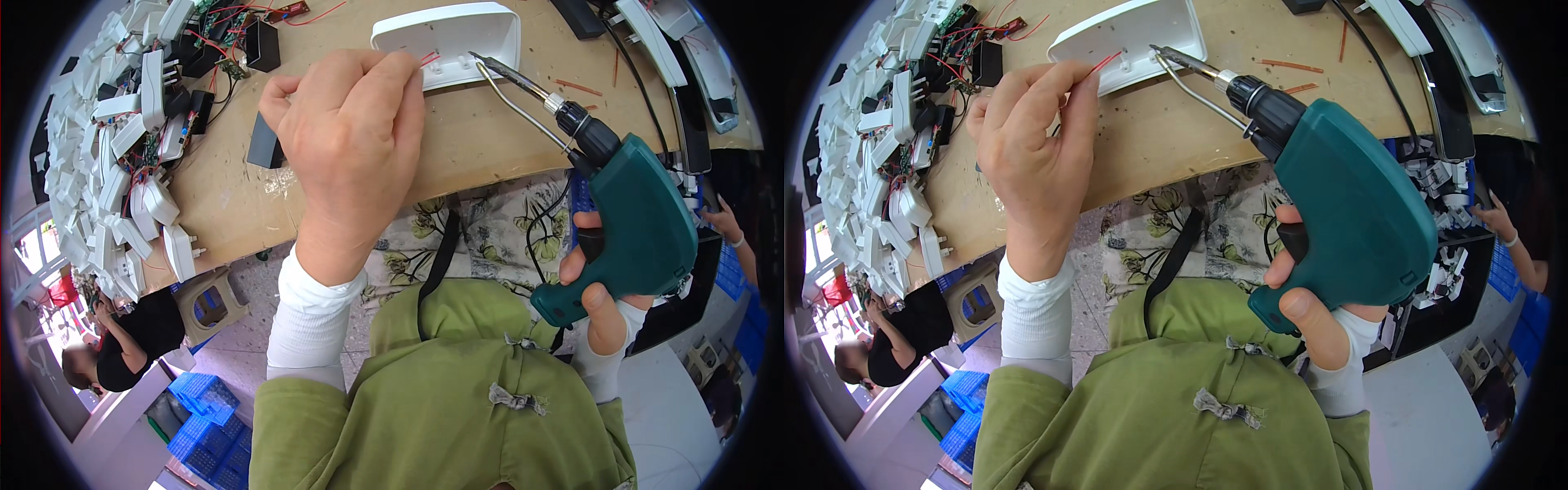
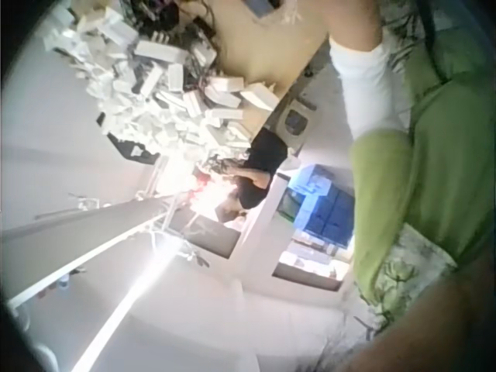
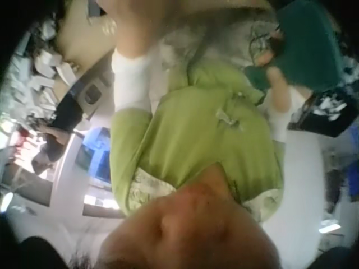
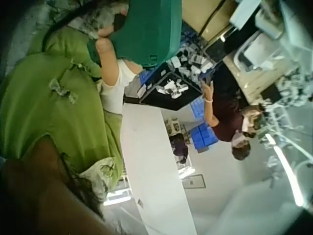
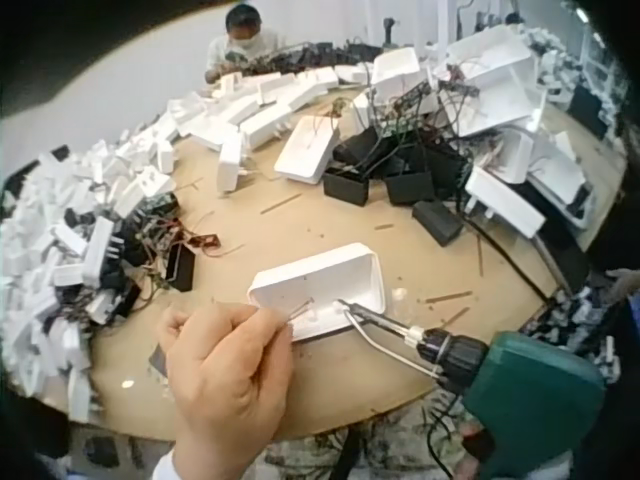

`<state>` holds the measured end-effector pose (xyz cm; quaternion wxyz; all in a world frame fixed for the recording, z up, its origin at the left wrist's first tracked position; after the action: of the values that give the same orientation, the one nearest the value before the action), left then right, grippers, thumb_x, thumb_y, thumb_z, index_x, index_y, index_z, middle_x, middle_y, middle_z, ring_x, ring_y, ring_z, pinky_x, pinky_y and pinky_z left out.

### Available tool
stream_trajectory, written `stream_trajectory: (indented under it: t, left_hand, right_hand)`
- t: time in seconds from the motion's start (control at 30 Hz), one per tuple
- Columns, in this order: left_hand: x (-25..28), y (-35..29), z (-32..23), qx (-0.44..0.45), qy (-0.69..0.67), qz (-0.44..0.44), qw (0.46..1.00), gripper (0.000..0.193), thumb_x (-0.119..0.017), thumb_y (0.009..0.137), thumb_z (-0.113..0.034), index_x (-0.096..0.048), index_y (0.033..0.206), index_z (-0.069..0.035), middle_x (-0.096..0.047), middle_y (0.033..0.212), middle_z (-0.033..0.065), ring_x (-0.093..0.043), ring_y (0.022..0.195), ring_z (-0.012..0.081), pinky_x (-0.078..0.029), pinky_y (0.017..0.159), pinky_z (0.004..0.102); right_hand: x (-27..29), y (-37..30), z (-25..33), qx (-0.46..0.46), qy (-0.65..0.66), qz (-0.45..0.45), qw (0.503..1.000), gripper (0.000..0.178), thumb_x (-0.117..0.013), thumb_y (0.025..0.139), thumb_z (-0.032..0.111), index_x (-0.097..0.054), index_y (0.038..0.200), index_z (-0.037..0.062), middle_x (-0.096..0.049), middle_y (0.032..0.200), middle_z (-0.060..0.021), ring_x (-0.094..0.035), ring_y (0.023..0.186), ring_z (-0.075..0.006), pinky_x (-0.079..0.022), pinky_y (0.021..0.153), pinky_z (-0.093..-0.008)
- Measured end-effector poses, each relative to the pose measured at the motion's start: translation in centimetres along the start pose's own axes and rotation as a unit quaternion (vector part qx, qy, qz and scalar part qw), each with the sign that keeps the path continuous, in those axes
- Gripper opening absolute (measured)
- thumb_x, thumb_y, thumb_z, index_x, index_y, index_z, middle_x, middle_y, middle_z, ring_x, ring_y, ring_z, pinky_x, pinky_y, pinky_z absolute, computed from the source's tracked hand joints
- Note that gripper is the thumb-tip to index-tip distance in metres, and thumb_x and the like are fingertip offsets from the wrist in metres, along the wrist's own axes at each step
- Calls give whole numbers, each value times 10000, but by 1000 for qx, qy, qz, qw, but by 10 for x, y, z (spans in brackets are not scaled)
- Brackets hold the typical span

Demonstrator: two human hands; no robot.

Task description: Soldering electronic wires and components into a white plastic housing using a handheld soldering gun.

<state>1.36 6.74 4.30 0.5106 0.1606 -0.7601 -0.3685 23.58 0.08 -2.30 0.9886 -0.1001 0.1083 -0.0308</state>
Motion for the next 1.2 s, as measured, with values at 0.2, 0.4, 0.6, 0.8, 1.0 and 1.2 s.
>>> stream_trajectory:
  t: [0.2,0.4,0.6,0.8,1.0,1.2]
  left_hand:
    - [4,0,-5,-3,4,13,1000,106,-692,730,-98,-646,824,-86,-599,737,-4,-516,647,119,-313,727,263]
    - [8,8,-14,-35,53,-12,998,92,-682,711,-120,-632,788,-113,-579,775,0,-520,679,152,-294,766,320]
    - [-3,23,-17,-82,46,9,996,88,-667,688,-77,-633,768,-64,-623,897,47,-557,759,200,-364,805,342]
    - [-10,23,-7,-49,-10,-4,999,85,-643,658,-22,-628,739,-42,-630,874,53,-564,733,198,-423,739,307]
    - [-10,27,-19,-87,39,-1,995,81,-641,638,-14,-630,709,-52,-631,835,20,-553,687,179,-402,677,289]
    - [-12,27,-20,-102,63,-13,993,64,-641,636,-26,-630,684,-67,-623,814,5,-546,675,167,-389,678,290]
  right_hand:
    - [-1,1,-1,-2,1,5,1000,673,-666,670,75,-380,1273,-15,-543,1103,-173,-568,721,-134,-466,653,-254]
    - [-1,1,-2,-1,10,-1,1000,691,-677,670,86,-368,1279,-17,-544,1099,-177,-571,720,-136,-468,646,-252]
    - [-2,2,1,1,7,2,1000,691,-689,672,96,-372,1275,-18,-551,1087,-174,-575,717,-138,-469,643,-250]
    - [-6,3,-1,0,-19,7,1000,685,-698,697,185,-378,1266,-23,-539,1092,-171,-564,705,-134,-460,621,-237]
    - [-9,5,0,1,-48,16,999,706,-700,725,274,-369,1267,-34,-526,1101,-172,-551,696,-129,-452,602,-226]
    - [-11,7,3,17,-42,4,999,705,-707,719,276,-377,1258,-37,-525,1094,-174,-551,696,-132,-453,599,-226]
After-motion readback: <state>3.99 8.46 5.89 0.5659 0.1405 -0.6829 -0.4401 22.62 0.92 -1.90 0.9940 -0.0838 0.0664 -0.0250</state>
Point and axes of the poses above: each hand's wrist, its own y-axis towards the middle knuckle, its own x-axis out of the back of the hand, z = x × y, the point moved 10 cm from there along y, towards the middle knuckle
